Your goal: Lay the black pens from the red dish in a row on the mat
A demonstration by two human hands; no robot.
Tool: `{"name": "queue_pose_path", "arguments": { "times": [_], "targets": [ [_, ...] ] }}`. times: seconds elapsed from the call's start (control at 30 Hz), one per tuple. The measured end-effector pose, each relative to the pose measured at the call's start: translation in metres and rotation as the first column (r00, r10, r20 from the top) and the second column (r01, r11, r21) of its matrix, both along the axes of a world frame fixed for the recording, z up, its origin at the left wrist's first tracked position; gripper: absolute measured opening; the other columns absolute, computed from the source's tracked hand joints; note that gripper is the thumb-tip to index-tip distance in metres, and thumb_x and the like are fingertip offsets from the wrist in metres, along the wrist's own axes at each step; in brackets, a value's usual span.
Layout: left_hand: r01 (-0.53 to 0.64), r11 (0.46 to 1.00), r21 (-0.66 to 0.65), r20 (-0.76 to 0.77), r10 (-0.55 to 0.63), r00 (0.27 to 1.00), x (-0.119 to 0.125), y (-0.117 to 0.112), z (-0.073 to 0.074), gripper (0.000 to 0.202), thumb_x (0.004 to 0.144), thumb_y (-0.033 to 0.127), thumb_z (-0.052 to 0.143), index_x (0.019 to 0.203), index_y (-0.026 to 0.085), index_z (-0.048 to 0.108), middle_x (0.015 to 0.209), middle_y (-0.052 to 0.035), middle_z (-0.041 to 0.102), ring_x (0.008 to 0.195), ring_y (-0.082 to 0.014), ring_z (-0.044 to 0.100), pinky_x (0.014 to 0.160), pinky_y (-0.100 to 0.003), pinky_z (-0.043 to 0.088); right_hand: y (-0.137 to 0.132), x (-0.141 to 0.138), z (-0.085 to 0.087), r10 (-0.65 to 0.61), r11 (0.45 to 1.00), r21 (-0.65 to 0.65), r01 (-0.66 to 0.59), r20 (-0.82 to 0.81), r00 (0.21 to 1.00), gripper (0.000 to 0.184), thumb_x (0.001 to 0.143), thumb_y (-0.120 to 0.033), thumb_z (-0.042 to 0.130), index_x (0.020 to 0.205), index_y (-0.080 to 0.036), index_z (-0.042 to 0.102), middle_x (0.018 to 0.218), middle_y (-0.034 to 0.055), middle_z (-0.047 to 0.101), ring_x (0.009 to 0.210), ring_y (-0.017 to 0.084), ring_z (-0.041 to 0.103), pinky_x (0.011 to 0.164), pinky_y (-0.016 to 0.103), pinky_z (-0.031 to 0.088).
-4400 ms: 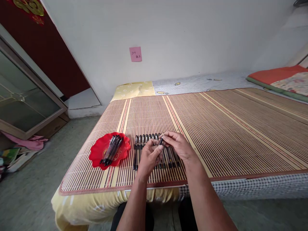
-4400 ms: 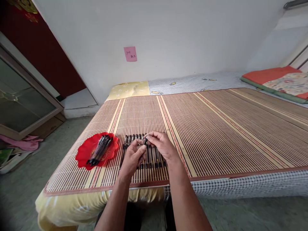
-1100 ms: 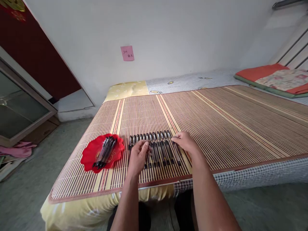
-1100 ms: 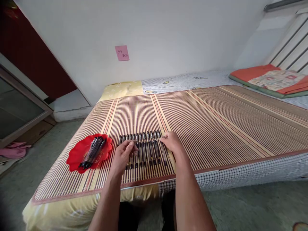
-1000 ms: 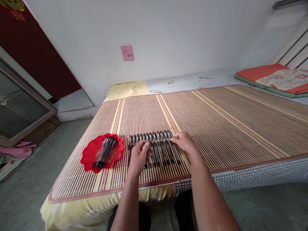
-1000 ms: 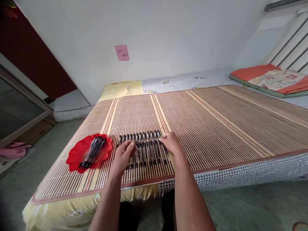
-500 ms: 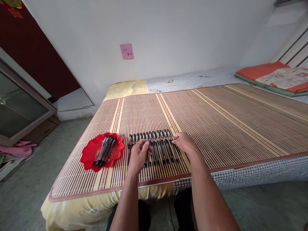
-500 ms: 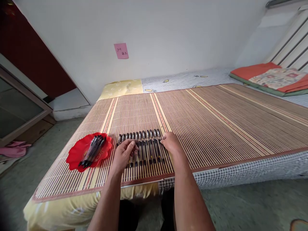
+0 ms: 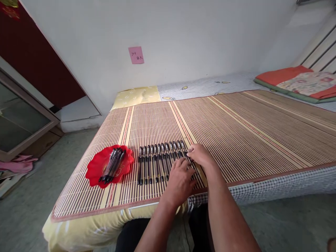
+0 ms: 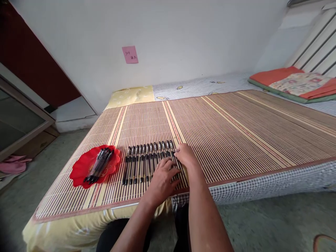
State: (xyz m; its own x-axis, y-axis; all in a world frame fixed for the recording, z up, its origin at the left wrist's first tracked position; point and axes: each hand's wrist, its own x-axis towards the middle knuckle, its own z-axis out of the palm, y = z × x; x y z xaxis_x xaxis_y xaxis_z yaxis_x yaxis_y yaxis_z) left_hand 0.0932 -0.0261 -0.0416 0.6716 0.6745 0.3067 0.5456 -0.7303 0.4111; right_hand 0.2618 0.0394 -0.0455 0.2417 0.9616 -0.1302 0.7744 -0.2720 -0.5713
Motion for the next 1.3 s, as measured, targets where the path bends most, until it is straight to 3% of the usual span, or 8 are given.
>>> {"name": "queue_pose_path", "arguments": {
  "times": [0.27,0.53,0.8,0.93,1.07,1.17,1.3],
  "targets": [
    [-0.013,1.000,0.010,-0.031,0.013,0.999,0.005,0.001,-0.011,0.017,0.084,0.017,0.074,0.101,0.022,0.073,0.121,-0.0086,0.064,0.133,-0.0300,0.048,0.121,-0.055,0.032,-0.001,-0.004,0.008,0.004,1.000,0.003,-0.004,0.043,0.999,0.004,0.077,-0.012,0.071,0.075,-0.014,0.074,0.076,0.0079,0.074,0.072,0.017,0.066,0.061,0.024,0.038],
    [-0.010,0.999,0.041,0.026,0.009,1.000,0.008,0.004,-0.017,0.011,0.088,0.014,0.066,0.094,0.022,0.072,0.115,-0.0088,0.064,0.124,-0.0284,0.052,0.117,-0.056,0.037,-0.001,-0.006,0.008,0.013,1.000,0.011,-0.013,0.048,0.999,0.001,0.076,-0.015,0.073,0.075,-0.015,0.074,0.075,0.0078,0.073,0.073,0.018,0.065,0.061,0.025,0.037],
    [-0.012,1.000,0.016,0.051,0.011,0.999,0.008,0.001,-0.010,0.013,0.087,0.012,0.069,0.097,0.021,0.071,0.115,-0.0094,0.064,0.123,-0.0298,0.054,0.113,-0.056,0.042,-0.002,-0.004,0.007,0.037,0.999,0.032,-0.037,0.022,0.999,0.005,0.077,-0.015,0.070,0.072,-0.015,0.072,0.068,0.0059,0.068,0.068,0.017,0.061,0.060,0.025,0.034],
    [0.003,1.000,0.001,0.183,-0.003,0.983,-0.002,0.007,-0.004,0.016,0.086,0.013,0.070,0.101,0.019,0.071,0.116,-0.0107,0.066,0.124,-0.0298,0.055,0.109,-0.053,0.046,-0.003,-0.003,0.008,0.030,0.998,0.046,-0.031,0.007,1.000,0.015,0.082,-0.015,0.064,0.068,-0.015,0.069,0.063,0.0047,0.065,0.065,0.016,0.059,0.059,0.025,0.033],
    [-0.150,0.988,-0.034,0.380,0.151,0.913,-0.027,0.023,0.005,0.013,0.093,0.017,0.063,0.103,0.020,0.071,0.112,-0.0102,0.070,0.113,-0.0262,0.062,0.100,-0.048,0.052,-0.006,-0.003,0.008,0.010,0.999,0.048,-0.010,-0.015,1.000,0.019,0.087,-0.016,0.061,0.069,-0.015,0.069,0.062,0.0045,0.064,0.061,0.015,0.058,0.058,0.025,0.032],
    [-0.310,0.946,-0.098,0.492,0.317,0.811,-0.050,0.033,0.012,0.013,0.096,0.021,0.059,0.099,0.021,0.071,0.106,-0.0085,0.072,0.106,-0.0241,0.066,0.096,-0.044,0.053,-0.008,-0.003,0.008,0.010,0.999,0.042,-0.009,-0.035,0.999,0.016,0.087,-0.017,0.064,0.071,-0.016,0.069,0.064,0.0046,0.065,0.060,0.015,0.059,0.058,0.025,0.032],
    [-0.432,0.887,-0.164,0.559,0.445,0.700,-0.071,0.038,0.015,0.015,0.095,0.029,0.058,0.097,0.022,0.071,0.095,-0.0057,0.074,0.094,-0.0223,0.070,0.088,-0.037,0.054,-0.009,-0.003,0.009,0.020,0.999,0.028,-0.018,-0.054,0.998,0.012,0.084,-0.016,0.067,0.073,-0.015,0.070,0.067,0.0049,0.067,0.062,0.015,0.061,0.057,0.024,0.032]
  ]
}}
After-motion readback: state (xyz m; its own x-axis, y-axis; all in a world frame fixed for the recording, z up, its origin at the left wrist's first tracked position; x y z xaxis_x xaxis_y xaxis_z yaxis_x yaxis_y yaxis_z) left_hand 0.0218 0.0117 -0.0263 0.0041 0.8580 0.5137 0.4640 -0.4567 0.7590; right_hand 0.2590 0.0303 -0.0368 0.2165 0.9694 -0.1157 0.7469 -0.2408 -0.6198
